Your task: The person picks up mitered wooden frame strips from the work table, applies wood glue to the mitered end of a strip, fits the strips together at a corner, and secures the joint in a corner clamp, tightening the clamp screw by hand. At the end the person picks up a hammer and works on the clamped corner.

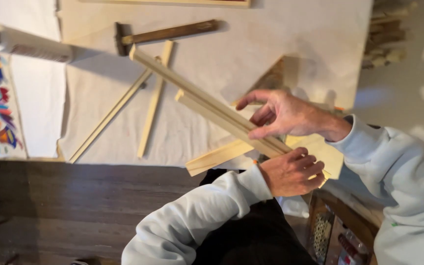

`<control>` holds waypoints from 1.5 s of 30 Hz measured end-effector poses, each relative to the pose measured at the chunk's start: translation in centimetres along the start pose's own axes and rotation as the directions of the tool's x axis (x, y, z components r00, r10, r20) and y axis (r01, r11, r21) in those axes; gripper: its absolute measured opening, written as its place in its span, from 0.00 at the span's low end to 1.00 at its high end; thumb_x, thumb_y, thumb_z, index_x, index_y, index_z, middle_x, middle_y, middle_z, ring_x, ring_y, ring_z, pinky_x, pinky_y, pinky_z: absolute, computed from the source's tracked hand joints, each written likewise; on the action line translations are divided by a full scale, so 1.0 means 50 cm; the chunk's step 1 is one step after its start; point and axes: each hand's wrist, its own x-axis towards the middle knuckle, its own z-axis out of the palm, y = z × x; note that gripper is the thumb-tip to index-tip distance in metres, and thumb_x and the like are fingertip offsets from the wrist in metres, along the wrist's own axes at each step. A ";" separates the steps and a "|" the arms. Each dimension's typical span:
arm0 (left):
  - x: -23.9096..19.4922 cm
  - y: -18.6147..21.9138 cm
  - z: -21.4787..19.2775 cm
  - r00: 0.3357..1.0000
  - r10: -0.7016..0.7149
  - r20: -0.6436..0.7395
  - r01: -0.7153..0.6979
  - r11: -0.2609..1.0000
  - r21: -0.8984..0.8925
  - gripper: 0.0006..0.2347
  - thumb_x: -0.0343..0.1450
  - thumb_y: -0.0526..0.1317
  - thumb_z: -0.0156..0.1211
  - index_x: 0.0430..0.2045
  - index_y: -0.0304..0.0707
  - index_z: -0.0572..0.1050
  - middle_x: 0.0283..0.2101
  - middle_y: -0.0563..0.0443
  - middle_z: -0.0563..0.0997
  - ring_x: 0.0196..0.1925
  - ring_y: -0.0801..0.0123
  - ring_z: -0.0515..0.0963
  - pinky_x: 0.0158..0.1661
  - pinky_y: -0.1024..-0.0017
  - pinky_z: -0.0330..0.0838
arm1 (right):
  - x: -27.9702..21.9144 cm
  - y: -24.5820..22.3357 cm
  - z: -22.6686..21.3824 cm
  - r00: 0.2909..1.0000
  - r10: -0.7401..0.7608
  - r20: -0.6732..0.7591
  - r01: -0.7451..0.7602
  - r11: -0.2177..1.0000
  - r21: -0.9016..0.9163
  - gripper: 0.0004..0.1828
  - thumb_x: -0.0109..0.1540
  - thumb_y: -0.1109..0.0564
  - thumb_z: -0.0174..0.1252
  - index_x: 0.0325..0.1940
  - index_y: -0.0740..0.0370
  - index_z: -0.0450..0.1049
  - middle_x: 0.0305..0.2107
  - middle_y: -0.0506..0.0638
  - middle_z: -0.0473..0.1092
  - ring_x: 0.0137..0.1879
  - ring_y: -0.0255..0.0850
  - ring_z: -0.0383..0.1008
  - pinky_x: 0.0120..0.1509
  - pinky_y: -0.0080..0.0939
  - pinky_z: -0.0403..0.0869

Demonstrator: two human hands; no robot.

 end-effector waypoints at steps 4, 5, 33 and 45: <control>0.014 -0.011 -0.043 0.979 0.042 -0.197 -0.048 0.999 -0.025 0.12 0.67 0.41 0.60 0.40 0.36 0.79 0.53 0.46 0.80 0.56 0.61 0.81 0.62 0.61 0.72 | -0.067 0.053 -0.070 0.993 -0.058 -0.108 0.082 0.969 0.235 0.33 0.53 0.63 0.69 0.62 0.64 0.69 0.38 0.55 0.82 0.42 0.39 0.85 0.51 0.39 0.84; 0.011 -0.024 -0.059 0.978 0.084 -0.191 -0.090 0.996 -0.023 0.13 0.68 0.39 0.61 0.43 0.34 0.79 0.55 0.43 0.80 0.60 0.58 0.80 0.65 0.59 0.69 | -0.079 0.059 -0.084 0.989 -0.044 -0.144 0.077 0.969 0.235 0.33 0.54 0.64 0.69 0.63 0.65 0.68 0.38 0.56 0.82 0.42 0.38 0.83 0.49 0.38 0.82; -0.217 -0.181 0.116 0.888 -0.460 -0.018 0.459 0.888 -0.021 0.12 0.67 0.34 0.59 0.44 0.43 0.79 0.44 0.55 0.82 0.49 0.63 0.80 0.53 0.62 0.68 | 0.046 0.388 -0.232 0.465 -0.361 -0.808 0.009 0.915 -0.404 0.35 0.61 0.64 0.74 0.67 0.66 0.63 0.35 0.58 0.80 0.40 0.43 0.85 0.46 0.40 0.83; -0.242 -0.176 0.144 0.871 -0.490 0.045 0.492 0.864 -0.103 0.13 0.63 0.34 0.62 0.41 0.42 0.80 0.42 0.55 0.83 0.46 0.62 0.80 0.47 0.62 0.69 | 0.060 0.392 -0.226 0.393 -0.392 -0.831 -0.078 0.887 -0.455 0.34 0.61 0.65 0.73 0.66 0.62 0.62 0.31 0.53 0.79 0.36 0.44 0.83 0.43 0.45 0.81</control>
